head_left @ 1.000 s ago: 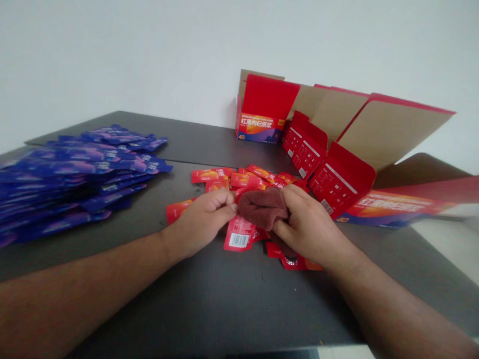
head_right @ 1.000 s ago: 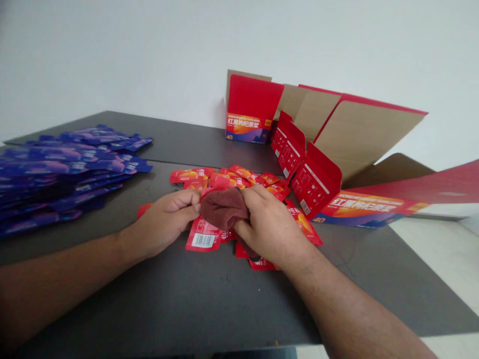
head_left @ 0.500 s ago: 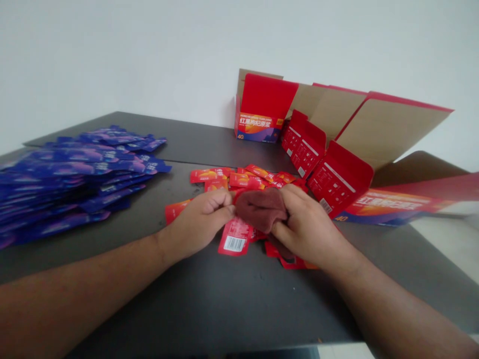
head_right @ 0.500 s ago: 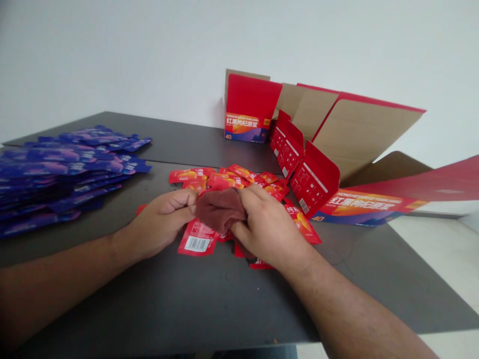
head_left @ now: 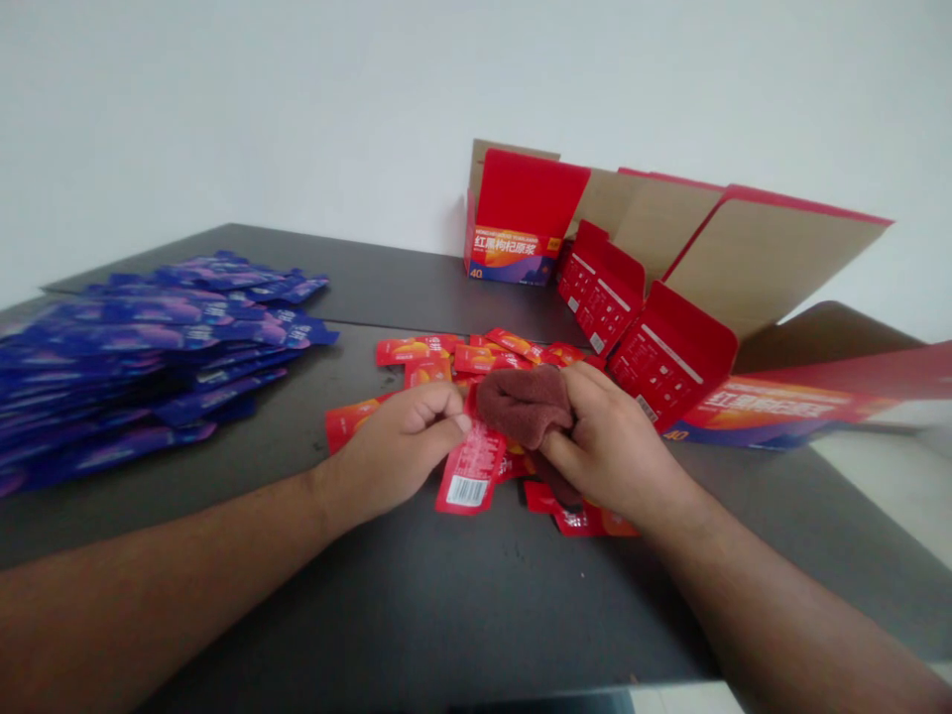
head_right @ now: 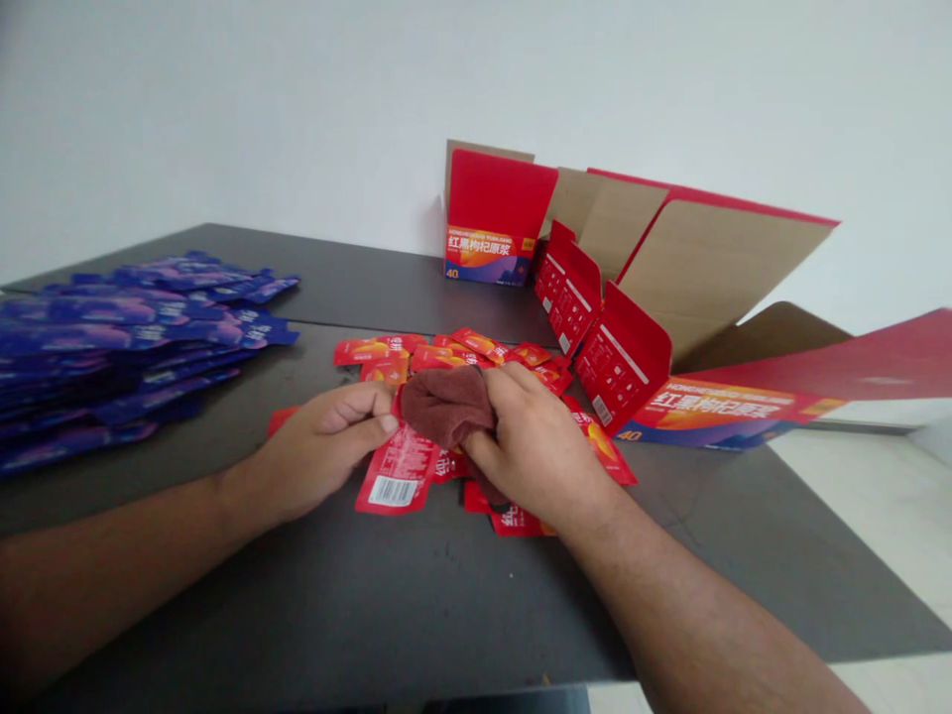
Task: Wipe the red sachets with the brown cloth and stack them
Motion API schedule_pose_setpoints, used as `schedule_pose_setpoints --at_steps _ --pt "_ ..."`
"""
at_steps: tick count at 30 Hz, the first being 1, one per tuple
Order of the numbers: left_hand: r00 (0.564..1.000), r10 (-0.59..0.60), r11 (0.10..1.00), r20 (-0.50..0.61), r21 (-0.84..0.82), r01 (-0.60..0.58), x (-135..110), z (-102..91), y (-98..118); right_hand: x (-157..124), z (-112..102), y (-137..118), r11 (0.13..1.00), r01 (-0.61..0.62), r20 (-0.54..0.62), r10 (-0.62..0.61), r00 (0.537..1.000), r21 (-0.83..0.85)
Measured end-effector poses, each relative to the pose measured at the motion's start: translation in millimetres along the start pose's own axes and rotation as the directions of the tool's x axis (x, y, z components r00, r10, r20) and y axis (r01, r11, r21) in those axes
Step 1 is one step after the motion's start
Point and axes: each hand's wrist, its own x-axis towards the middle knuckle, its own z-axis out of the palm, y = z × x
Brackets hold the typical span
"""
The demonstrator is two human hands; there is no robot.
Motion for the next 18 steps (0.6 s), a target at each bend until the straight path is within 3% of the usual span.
schedule_pose_setpoints --at_steps 5,11,16,18 --pt "1.0 -0.024 0.999 0.015 -0.021 0.025 -0.9 0.2 1.3 -1.9 -1.0 -4.5 0.991 0.121 0.154 -0.13 0.98 0.065" --pt "1.0 -0.011 1.0 0.0 -0.028 0.011 -3.0 -0.1 -0.4 -0.8 0.6 -0.5 1.0 0.013 0.012 -0.013 1.0 -0.004" --pt "1.0 -0.027 1.0 0.001 -0.014 0.027 -2.0 1.0 0.8 -1.6 -1.7 -2.9 0.989 0.121 0.182 -0.134 0.974 0.08" --pt "1.0 -0.03 0.999 -0.007 -0.019 0.03 -1.5 1.1 1.5 -1.5 -1.3 -3.1 0.992 0.106 0.173 -0.117 0.978 0.074"
